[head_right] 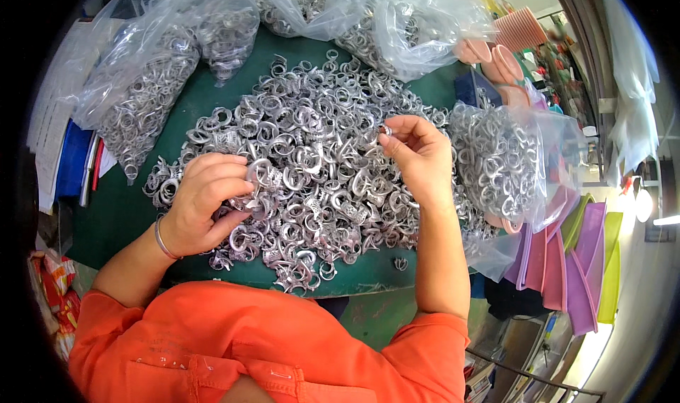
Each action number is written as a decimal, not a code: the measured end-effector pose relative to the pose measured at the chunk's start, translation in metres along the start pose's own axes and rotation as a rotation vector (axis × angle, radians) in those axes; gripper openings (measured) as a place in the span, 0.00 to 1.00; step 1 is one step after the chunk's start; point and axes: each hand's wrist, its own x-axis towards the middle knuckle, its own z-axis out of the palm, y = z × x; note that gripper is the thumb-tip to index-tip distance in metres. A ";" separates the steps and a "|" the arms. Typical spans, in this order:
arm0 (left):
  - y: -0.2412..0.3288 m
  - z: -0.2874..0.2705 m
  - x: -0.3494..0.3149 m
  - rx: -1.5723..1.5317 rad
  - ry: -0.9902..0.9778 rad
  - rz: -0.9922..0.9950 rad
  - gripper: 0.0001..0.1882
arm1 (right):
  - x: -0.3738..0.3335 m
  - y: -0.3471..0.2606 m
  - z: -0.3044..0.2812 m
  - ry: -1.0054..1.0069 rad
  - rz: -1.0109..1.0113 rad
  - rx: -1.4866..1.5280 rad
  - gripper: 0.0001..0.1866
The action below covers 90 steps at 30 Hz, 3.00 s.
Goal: The person sits on the floor at a green workbench and assembles small silver metal clasps by hand. They pick up individual components from a large pile, interlock them, and place the finished units into a clear plastic bag.
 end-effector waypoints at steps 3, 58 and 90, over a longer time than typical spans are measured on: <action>-0.001 0.001 0.000 -0.004 -0.001 0.000 0.28 | 0.000 0.001 -0.003 0.002 -0.013 0.022 0.13; 0.041 0.008 0.079 -0.533 -0.180 -0.366 0.07 | -0.056 -0.010 0.048 -0.302 -0.715 0.422 0.10; 0.035 0.003 0.082 -0.364 -0.115 -0.258 0.04 | -0.058 -0.009 0.060 -0.247 -0.507 0.412 0.16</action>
